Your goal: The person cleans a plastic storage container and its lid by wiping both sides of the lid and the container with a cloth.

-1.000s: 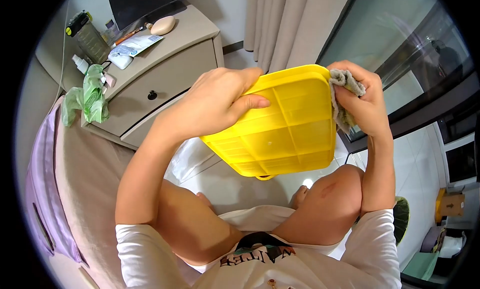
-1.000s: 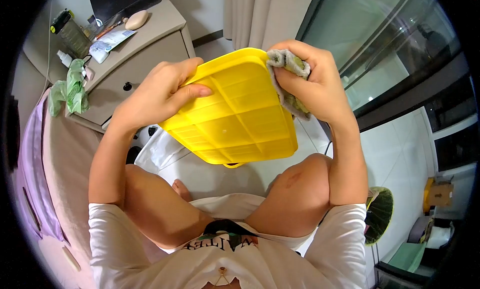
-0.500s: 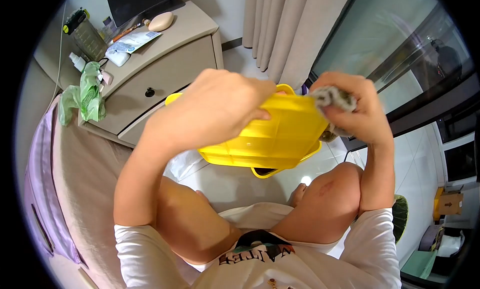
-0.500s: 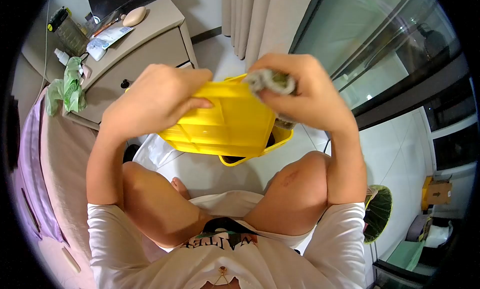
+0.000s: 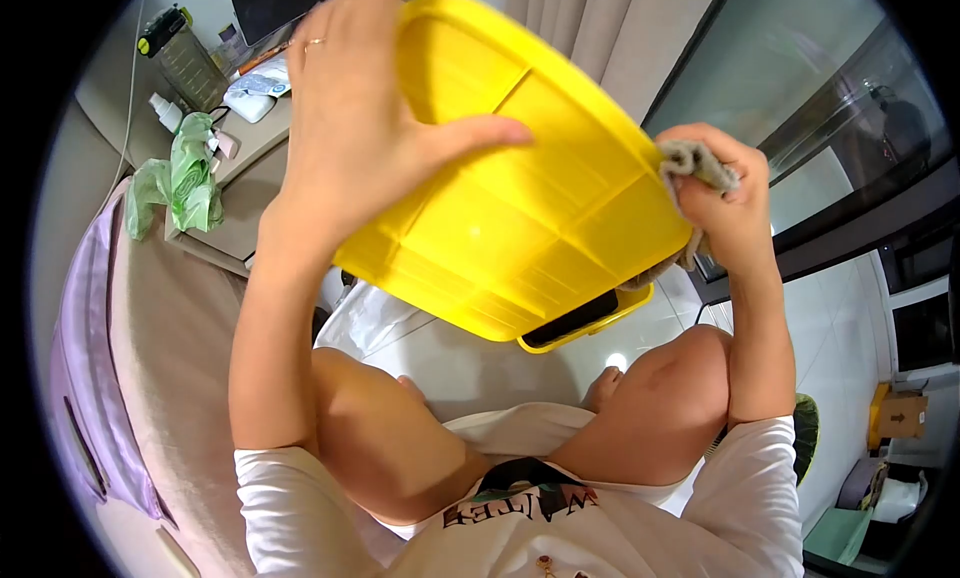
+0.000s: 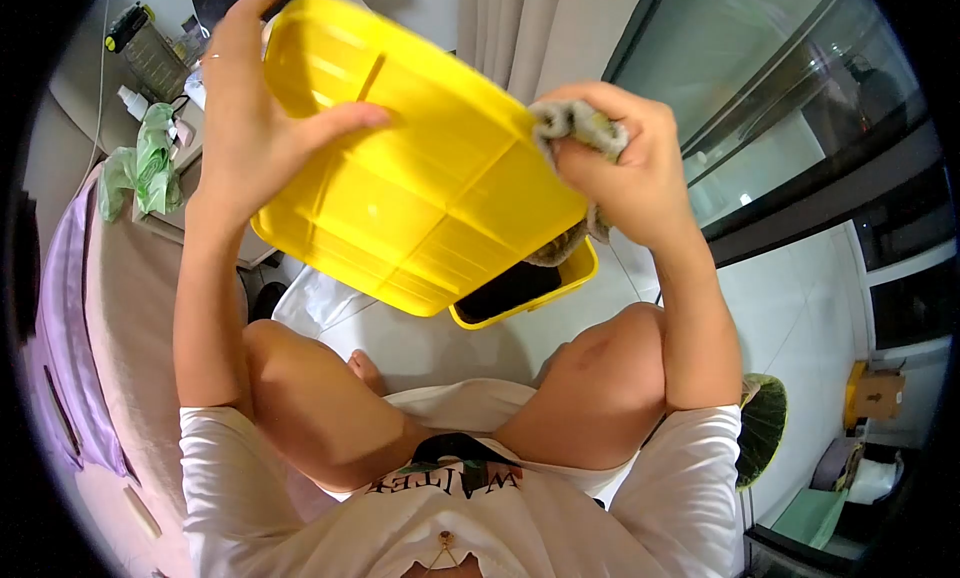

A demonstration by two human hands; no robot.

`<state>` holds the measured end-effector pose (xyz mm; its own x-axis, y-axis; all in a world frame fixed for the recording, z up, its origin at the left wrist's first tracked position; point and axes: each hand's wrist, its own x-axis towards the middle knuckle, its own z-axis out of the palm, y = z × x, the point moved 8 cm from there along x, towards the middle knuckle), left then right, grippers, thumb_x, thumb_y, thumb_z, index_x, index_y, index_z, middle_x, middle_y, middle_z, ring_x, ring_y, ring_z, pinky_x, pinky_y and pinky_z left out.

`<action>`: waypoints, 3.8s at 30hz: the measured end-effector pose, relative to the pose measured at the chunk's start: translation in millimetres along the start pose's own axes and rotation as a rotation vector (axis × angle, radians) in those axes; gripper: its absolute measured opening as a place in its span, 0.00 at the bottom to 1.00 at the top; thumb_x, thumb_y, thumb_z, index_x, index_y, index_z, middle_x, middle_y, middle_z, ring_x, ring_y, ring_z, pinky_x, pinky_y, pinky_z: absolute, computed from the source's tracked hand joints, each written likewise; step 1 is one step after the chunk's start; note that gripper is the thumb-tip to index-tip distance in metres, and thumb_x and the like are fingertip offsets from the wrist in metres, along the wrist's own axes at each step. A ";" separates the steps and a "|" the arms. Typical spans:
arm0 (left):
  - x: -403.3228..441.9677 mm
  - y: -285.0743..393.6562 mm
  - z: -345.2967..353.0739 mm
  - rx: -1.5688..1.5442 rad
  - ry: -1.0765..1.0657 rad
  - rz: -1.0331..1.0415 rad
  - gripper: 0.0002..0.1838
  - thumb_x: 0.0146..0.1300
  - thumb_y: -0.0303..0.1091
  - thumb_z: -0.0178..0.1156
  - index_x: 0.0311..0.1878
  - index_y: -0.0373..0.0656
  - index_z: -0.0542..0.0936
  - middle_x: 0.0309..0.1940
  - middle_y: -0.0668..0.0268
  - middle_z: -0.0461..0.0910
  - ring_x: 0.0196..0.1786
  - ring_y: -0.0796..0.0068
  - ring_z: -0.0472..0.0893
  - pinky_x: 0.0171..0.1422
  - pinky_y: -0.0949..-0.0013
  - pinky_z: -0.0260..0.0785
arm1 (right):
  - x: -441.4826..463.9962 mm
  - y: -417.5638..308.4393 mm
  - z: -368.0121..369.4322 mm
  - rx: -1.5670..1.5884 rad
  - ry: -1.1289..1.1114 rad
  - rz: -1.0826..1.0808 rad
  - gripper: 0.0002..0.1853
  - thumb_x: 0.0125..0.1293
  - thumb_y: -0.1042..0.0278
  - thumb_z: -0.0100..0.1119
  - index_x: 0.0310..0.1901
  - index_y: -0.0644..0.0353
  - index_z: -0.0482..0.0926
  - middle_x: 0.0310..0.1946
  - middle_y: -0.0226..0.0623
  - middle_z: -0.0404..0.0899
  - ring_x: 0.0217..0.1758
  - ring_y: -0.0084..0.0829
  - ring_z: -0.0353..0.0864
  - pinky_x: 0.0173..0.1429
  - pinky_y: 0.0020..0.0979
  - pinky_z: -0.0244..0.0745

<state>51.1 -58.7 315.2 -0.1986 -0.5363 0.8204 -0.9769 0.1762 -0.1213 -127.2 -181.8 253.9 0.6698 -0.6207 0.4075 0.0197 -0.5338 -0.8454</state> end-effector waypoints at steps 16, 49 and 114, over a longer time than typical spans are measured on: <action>-25.3 0.7 41.8 -0.722 -0.342 -0.405 0.16 0.55 0.38 0.62 0.36 0.35 0.72 0.23 0.52 0.73 0.28 0.58 0.74 0.34 0.64 0.65 | -6.2 -13.2 23.1 -0.241 -0.129 -0.064 0.10 0.50 0.80 0.55 0.37 0.65 0.76 0.26 0.30 0.75 0.31 0.17 0.71 0.38 0.21 0.69; -46.8 91.3 14.1 -0.030 0.229 0.445 0.06 0.38 0.23 0.57 0.22 0.43 0.71 0.25 0.65 0.79 0.28 0.73 0.77 0.39 0.70 0.71 | -15.3 115.3 -104.1 0.889 0.970 0.165 0.14 0.69 0.60 0.45 0.50 0.59 0.69 0.47 0.34 0.75 0.51 0.34 0.74 0.56 0.42 0.69; -171.6 63.2 126.3 -1.738 0.809 -1.331 0.24 0.67 0.38 0.49 0.62 0.37 0.60 0.57 0.56 0.69 0.58 0.61 0.72 0.59 0.59 0.68 | -36.1 45.6 -88.9 0.773 0.793 0.149 0.13 0.63 0.67 0.55 0.43 0.68 0.73 0.36 0.37 0.78 0.38 0.29 0.79 0.42 0.31 0.76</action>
<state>13.4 -59.8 96.2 0.7428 -0.6681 0.0439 0.5509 0.6471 0.5270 -216.5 -234.8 231.3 0.0467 -0.9867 0.1559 0.6199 -0.0938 -0.7790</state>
